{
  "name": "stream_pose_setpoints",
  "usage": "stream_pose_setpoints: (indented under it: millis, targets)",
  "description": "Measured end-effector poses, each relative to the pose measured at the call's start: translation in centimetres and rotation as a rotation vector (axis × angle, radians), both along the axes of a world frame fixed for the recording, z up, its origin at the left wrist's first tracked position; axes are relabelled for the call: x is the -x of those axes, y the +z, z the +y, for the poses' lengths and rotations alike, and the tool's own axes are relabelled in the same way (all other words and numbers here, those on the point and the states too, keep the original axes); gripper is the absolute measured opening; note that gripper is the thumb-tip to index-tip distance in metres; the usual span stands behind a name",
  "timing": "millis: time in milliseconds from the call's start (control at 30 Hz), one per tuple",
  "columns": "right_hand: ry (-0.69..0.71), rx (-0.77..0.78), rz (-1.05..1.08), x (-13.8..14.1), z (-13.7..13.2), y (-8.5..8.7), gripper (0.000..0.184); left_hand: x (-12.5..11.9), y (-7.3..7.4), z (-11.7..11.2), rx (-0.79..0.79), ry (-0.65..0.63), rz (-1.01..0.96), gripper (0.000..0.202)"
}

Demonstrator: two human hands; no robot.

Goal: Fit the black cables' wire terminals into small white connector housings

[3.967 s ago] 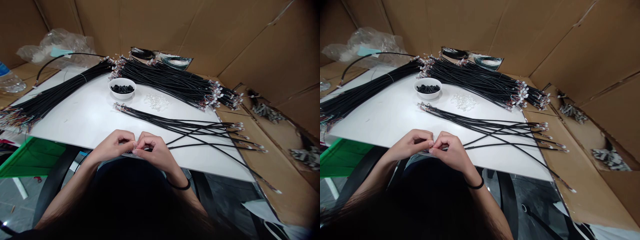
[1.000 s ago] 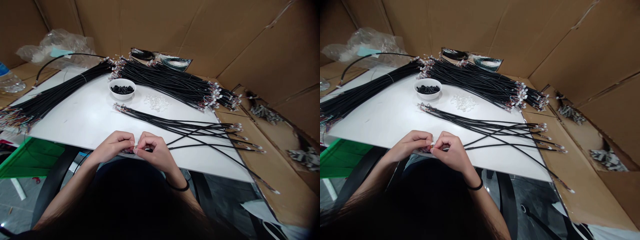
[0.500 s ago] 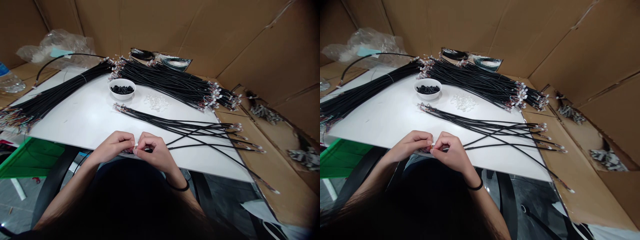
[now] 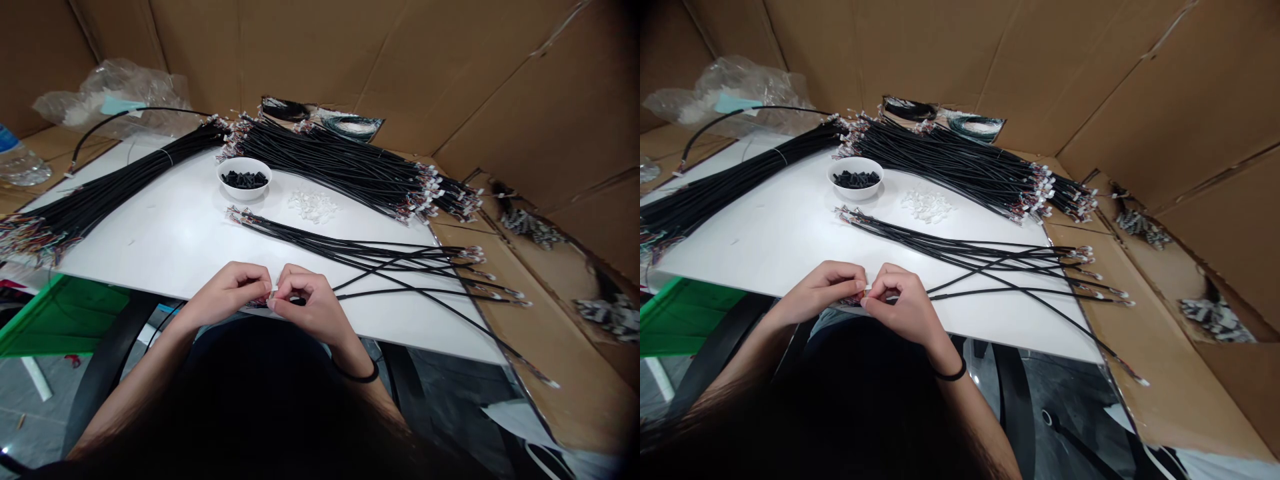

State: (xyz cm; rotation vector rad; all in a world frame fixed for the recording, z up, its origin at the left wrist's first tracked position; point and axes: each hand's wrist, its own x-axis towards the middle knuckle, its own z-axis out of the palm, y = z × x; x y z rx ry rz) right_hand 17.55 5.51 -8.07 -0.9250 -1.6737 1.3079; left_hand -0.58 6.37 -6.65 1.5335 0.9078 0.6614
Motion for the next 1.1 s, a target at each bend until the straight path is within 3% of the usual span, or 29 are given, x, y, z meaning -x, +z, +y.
stream_pose_setpoints:
  millis: [667, 1100]
  targets:
    - [-0.014, 0.013, 0.049, -0.18, -0.10, -0.08, 0.023, 0.08, -0.05, -0.17, 0.038, -0.018, -0.023, 0.023]
    - [-0.002, 0.004, 0.047, -0.23, -0.09, -0.19, 0.016, 0.19, -0.03, 0.01, 0.029, -0.032, -0.064, 0.021]
